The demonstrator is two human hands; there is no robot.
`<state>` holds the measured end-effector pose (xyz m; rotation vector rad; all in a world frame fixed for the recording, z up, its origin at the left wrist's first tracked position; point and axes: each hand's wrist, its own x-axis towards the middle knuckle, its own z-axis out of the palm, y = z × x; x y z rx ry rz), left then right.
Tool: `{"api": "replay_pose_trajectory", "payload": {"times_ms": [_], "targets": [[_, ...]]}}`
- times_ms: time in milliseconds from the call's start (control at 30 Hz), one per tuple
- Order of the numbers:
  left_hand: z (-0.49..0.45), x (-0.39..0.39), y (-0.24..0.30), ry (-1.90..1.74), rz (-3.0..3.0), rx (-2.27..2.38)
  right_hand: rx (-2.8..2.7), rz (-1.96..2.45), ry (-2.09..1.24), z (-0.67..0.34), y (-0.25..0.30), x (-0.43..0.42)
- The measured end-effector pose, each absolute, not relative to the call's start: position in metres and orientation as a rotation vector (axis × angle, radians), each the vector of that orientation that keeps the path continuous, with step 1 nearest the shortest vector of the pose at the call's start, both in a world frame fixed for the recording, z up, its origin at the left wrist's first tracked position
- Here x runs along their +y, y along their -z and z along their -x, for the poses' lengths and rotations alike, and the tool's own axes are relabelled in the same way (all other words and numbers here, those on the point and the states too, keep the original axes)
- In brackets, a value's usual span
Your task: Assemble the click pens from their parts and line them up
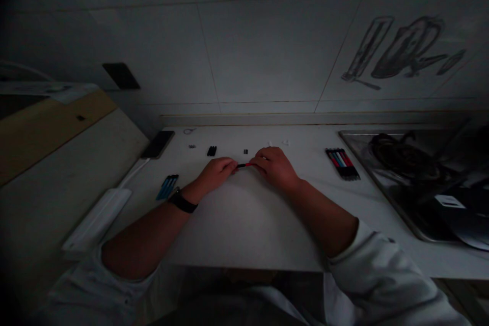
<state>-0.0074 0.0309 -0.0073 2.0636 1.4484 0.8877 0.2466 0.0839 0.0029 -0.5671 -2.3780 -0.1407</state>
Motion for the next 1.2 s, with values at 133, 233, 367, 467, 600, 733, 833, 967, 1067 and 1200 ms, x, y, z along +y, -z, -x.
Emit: {"api": "replay_pose_trajectory", "payload": {"times_ms": [133, 233, 367, 467, 600, 733, 833, 967, 1067, 1200], "targets": [[0.0078, 0.0308, 0.0075, -0.904, -2.06, 1.428, -2.378, 0.573, 0.125, -0.2462, -0.0038, 0.0829], [0.0087, 0.0322, 0.0106, -0.995, -2.093, 1.399, -2.402, 0.577, 0.098, -0.2464, -0.003, 0.083], [0.0094, 0.0334, 0.014, -1.108, -2.084, 1.356, -2.415, 0.601, 0.066, -0.2465, -0.0016, 0.0837], [0.0102, 0.0338, 0.0131, -1.117, -2.09, 1.361, -2.401, 0.607, 0.065, -0.2459, -0.0029, 0.083], [0.0111, 0.0351, 0.0108, -1.051, -2.179, 1.344, -2.393, 0.585, 0.075, -0.2452, -0.0056, 0.0817], [0.0118, 0.0349, 0.0122, -1.113, -2.197, 1.284, -2.399, 0.583, 0.084, -0.2462, -0.0052, 0.0826], [0.0126, 0.0342, 0.0137, -1.151, -2.173, 1.295, -2.392, 0.593, 0.071, -0.2466, -0.0039, 0.0829], [0.0129, 0.0351, 0.0143, -1.062, -2.173, 1.297, -2.379, 0.568, 0.04, -0.2455, -0.0035, 0.0817], [0.0129, 0.0354, 0.0152, -1.06, -2.186, 1.271, -2.383, 0.562, 0.046, -0.245, -0.0039, 0.0814], [0.0134, 0.0348, 0.0157, -1.134, -2.187, 1.255, -2.392, 0.581, 0.051, -0.2455, -0.0043, 0.082]]}}
